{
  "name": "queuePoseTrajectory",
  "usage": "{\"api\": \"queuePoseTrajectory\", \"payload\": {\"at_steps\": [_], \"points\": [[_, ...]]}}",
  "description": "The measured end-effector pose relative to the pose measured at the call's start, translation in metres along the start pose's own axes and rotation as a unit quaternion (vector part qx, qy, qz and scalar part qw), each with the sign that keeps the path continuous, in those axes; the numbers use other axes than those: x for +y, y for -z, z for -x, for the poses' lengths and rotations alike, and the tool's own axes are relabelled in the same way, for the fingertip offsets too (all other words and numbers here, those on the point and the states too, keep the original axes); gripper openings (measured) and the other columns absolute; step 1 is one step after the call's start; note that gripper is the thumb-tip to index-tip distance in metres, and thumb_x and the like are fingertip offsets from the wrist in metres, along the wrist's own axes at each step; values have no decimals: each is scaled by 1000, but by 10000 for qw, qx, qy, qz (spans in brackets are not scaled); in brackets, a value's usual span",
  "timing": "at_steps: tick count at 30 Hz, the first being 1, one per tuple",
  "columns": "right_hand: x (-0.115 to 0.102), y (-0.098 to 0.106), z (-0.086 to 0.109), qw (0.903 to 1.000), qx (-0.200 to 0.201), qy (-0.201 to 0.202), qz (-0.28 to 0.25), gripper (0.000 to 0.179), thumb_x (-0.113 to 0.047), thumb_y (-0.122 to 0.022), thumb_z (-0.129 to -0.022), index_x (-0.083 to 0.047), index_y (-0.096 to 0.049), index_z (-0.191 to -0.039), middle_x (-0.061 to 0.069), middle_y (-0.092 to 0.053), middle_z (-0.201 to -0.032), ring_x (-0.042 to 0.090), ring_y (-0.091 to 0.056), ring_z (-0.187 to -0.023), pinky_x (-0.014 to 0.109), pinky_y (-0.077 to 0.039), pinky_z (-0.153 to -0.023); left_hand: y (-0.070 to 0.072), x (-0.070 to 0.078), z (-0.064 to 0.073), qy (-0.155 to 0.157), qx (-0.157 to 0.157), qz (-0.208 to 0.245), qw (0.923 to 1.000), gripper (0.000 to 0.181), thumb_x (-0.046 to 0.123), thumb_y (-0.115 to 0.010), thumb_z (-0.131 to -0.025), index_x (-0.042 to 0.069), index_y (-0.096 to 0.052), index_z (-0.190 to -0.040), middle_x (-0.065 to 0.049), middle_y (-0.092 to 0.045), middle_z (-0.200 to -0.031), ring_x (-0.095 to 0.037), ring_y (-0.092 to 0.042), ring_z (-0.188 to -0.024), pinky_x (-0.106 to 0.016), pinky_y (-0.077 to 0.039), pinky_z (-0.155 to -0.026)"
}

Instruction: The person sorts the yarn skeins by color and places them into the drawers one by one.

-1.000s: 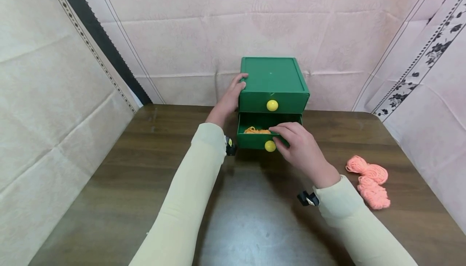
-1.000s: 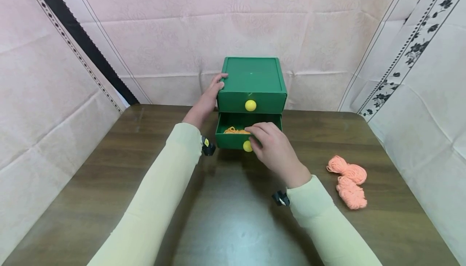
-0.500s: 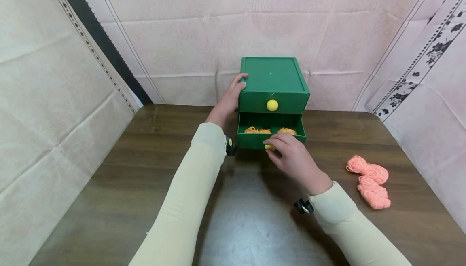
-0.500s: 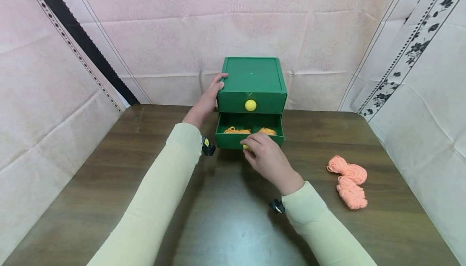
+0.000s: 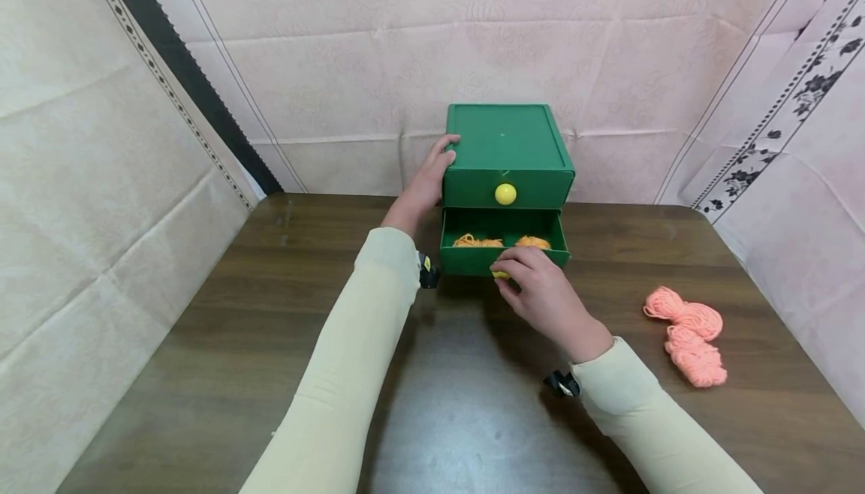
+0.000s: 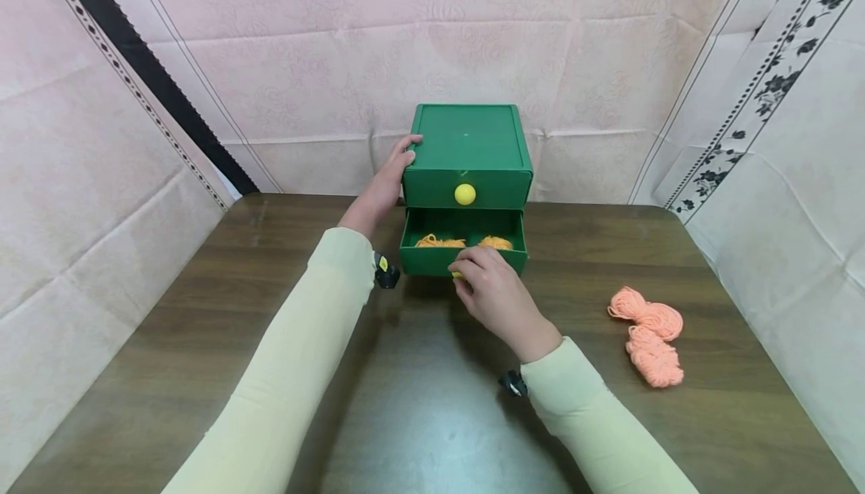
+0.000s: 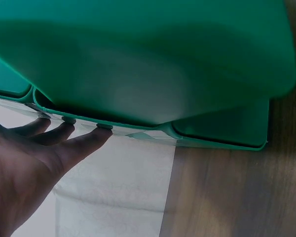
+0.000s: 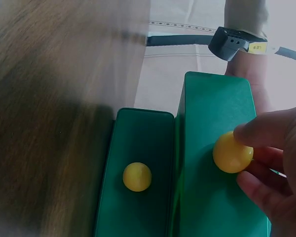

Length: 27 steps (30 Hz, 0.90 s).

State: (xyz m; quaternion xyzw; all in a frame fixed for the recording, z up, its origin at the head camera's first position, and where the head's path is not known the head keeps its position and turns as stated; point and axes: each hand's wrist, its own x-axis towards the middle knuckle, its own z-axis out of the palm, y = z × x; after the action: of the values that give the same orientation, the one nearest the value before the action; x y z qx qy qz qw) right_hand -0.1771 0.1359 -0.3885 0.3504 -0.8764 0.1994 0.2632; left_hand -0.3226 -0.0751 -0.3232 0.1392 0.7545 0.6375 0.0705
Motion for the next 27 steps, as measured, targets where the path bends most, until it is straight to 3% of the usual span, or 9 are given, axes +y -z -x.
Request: {"api": "queuePoseTrajectory", "payload": {"at_steps": [3, 7, 15, 19, 27], "points": [[1, -1, -1, 10000, 38, 36, 14, 18, -7, -77, -80, -4, -73, -98, 8, -66, -102, 24, -59, -99, 39, -53, -90, 0, -8, -6, -65, 58, 10, 10000, 42, 45, -30, -103, 42, -31, -145, 2, -18, -158, -31, -30, -136, -58, -32, -107], [3, -2, -2, 10000, 62, 39, 56, 17, -8, -77, -81, -4, -73, -97, 8, -67, -101, 24, -60, -99, 38, -53, -90, 1, -8, -7, -67, 36, 44, 10000, 42, 43, -30, -103, 41, -31, -145, 1, -17, -159, -32, -30, -137, -58, -31, -108], [9, -4, -5, 9999, 71, -15, 105, 17, -8, -76, -83, -4, -73, -99, 7, -67, -103, 24, -60, -101, 38, -52, -91, -1, 16, 13, 156, -130, -101, 9997, 46, 36, -27, -105, 33, -26, -150, -2, -15, -160, -32, -28, -139, -57, -32, -108], [12, -4, -7, 9999, 39, -89, 96, 18, -9, -75, -84, -4, -73, -100, 8, -68, -105, 24, -60, -102, 39, -52, -91, -2, 19, 16, 172, -102, -156, 9997, 46, 35, -26, -105, 32, -25, -151, -2, -15, -160, -32, -28, -139, -57, -33, -108], [18, -7, -13, 9996, 81, -258, 77, 19, -5, -72, -85, -3, -72, -104, 9, -67, -108, 25, -60, -104, 39, -52, -91, 0, 9, 6, 157, -46, -25, 9999, 44, 38, -28, -104, 37, -29, -148, 2, -16, -160, -31, -28, -139, -56, -31, -109]]}}
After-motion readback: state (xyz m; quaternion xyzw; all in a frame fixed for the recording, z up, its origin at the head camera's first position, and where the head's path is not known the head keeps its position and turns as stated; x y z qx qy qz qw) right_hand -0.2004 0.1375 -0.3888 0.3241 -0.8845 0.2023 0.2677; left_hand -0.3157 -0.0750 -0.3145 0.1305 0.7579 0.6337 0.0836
